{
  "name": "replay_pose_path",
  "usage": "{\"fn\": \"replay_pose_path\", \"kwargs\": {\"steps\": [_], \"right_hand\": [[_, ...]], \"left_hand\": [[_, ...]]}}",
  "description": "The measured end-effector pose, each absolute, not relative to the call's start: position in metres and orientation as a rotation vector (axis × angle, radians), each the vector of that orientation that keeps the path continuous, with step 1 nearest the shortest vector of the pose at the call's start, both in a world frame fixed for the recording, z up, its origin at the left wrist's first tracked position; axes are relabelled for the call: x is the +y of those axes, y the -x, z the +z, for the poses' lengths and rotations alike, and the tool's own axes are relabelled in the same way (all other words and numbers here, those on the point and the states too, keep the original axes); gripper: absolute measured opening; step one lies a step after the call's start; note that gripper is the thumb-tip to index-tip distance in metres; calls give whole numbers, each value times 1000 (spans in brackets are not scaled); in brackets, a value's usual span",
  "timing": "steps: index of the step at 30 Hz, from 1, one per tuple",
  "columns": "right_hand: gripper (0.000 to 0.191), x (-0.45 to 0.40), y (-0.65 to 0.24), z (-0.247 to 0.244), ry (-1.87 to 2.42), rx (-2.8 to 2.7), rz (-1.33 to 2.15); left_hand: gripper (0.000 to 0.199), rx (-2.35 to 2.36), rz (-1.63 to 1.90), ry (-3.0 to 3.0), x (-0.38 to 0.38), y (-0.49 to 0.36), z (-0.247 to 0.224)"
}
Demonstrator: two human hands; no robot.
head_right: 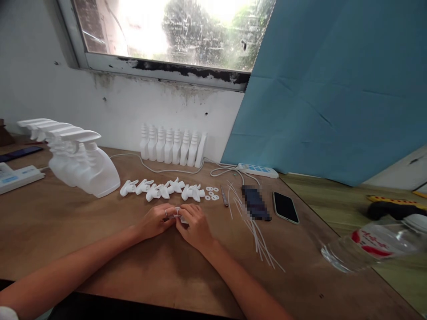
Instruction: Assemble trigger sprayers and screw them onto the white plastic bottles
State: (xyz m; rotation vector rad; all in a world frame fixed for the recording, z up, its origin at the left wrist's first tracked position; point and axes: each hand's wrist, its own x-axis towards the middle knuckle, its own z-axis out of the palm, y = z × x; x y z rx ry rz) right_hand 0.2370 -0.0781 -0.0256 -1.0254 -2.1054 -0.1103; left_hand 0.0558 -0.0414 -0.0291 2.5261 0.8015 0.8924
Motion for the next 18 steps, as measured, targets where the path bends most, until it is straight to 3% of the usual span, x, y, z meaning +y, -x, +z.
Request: {"fn": "replay_pose_path", "kwargs": {"steps": [5,9,14,18], "right_hand": [[31,-88,-223,-28,1181,-2117,-311],[45,-88,-221,-29,1106,-2136,-115],[31,-76,-245,-20,935,-2118,256],[24,-56,-284,-11,1047,-2000,99]], "left_hand": [[16,799,909,-2580,-40,-57,-36],[12,809,891,-2649,-40,-57,-37],[14,854,901,-2625,-42,-57,-35],[20,953,898,-2528,-43,-58,-38]]}}
